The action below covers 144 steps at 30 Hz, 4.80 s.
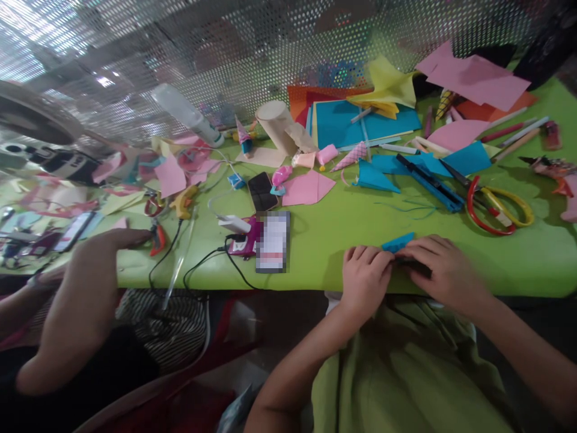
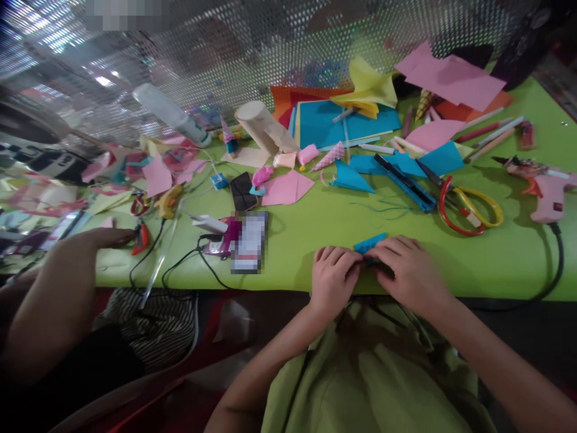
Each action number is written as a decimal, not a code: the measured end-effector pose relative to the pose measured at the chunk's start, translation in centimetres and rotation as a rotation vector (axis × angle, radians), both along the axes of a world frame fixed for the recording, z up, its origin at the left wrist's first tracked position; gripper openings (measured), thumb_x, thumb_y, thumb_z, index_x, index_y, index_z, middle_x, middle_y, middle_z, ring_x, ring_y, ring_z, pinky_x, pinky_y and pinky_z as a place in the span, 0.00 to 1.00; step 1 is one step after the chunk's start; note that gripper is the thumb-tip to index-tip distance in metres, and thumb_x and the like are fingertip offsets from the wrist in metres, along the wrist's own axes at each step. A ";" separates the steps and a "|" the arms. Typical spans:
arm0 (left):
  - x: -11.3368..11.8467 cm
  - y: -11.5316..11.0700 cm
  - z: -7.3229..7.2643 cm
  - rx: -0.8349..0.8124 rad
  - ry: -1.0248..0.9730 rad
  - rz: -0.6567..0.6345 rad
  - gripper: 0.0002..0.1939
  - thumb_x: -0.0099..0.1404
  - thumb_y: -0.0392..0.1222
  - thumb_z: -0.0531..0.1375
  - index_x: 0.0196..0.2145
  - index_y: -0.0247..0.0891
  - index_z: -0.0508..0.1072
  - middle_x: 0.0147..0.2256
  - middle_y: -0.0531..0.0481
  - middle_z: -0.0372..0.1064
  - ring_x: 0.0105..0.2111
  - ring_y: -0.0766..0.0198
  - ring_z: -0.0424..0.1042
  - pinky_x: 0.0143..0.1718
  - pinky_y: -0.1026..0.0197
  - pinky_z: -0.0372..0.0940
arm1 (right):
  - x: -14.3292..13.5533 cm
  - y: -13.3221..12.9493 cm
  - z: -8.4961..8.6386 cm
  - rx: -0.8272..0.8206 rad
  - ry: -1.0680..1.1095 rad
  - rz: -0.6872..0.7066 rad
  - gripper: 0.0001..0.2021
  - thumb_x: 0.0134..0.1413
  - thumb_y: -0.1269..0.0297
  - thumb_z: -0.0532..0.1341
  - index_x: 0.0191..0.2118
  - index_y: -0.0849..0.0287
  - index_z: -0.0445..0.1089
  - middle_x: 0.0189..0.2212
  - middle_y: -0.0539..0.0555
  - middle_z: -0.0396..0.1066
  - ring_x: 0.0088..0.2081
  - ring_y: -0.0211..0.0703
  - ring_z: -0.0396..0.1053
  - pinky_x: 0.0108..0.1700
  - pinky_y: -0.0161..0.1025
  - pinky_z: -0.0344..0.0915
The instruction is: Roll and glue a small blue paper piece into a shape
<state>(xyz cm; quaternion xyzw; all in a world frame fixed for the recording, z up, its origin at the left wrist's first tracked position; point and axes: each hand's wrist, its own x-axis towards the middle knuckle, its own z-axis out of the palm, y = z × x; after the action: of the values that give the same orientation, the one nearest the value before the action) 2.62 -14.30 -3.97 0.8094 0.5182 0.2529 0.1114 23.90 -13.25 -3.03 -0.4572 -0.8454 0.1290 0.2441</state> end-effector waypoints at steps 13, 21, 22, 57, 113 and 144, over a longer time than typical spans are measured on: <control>-0.4 0.6 0.6 -0.048 0.021 -0.085 0.12 0.73 0.32 0.63 0.51 0.45 0.78 0.48 0.51 0.84 0.47 0.55 0.78 0.49 0.50 0.68 | 0.5 1.0 -0.2 -0.114 0.033 -0.002 0.13 0.69 0.66 0.60 0.50 0.52 0.82 0.42 0.59 0.79 0.46 0.62 0.75 0.47 0.60 0.73; -0.4 0.9 0.6 0.019 0.113 -0.135 0.07 0.77 0.36 0.61 0.46 0.44 0.80 0.46 0.49 0.84 0.43 0.57 0.77 0.42 0.53 0.67 | 0.4 1.6 0.1 -0.147 0.115 -0.012 0.09 0.68 0.65 0.63 0.44 0.51 0.82 0.39 0.56 0.80 0.43 0.57 0.78 0.45 0.54 0.75; -0.4 0.9 0.7 0.015 0.113 -0.136 0.07 0.77 0.37 0.61 0.46 0.44 0.80 0.46 0.49 0.83 0.43 0.57 0.77 0.42 0.53 0.67 | 0.4 1.6 0.2 -0.153 0.117 -0.019 0.08 0.68 0.65 0.63 0.43 0.51 0.82 0.39 0.56 0.80 0.43 0.57 0.78 0.44 0.54 0.75; 0.4 2.0 2.3 -0.015 0.339 -0.157 0.07 0.81 0.41 0.58 0.46 0.42 0.77 0.44 0.49 0.79 0.45 0.56 0.74 0.43 0.51 0.66 | 1.2 3.2 0.6 -0.246 0.174 -0.016 0.07 0.68 0.62 0.65 0.41 0.51 0.82 0.37 0.56 0.79 0.42 0.54 0.77 0.43 0.49 0.72; 0.4 4.5 1.9 0.113 0.519 -0.263 0.15 0.82 0.40 0.55 0.60 0.36 0.72 0.48 0.43 0.76 0.48 0.56 0.71 0.46 0.55 0.69 | 3.9 4.2 0.0 -0.074 0.079 -0.037 0.16 0.76 0.51 0.59 0.48 0.45 0.85 0.39 0.57 0.81 0.45 0.60 0.76 0.49 0.59 0.72; 1.9 6.7 1.9 0.219 0.628 -0.325 0.07 0.79 0.36 0.54 0.47 0.36 0.73 0.40 0.42 0.74 0.44 0.52 0.72 0.45 0.51 0.65 | 3.5 5.5 0.1 -0.128 0.328 -0.066 0.13 0.73 0.55 0.61 0.44 0.52 0.82 0.41 0.58 0.81 0.45 0.55 0.80 0.47 0.53 0.77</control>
<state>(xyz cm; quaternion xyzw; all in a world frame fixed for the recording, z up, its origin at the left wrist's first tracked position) 4.50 -7.61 -2.04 0.9264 0.3616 0.0251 -0.1019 27.38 -7.80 -2.97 -0.4722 -0.7688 0.2471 0.3534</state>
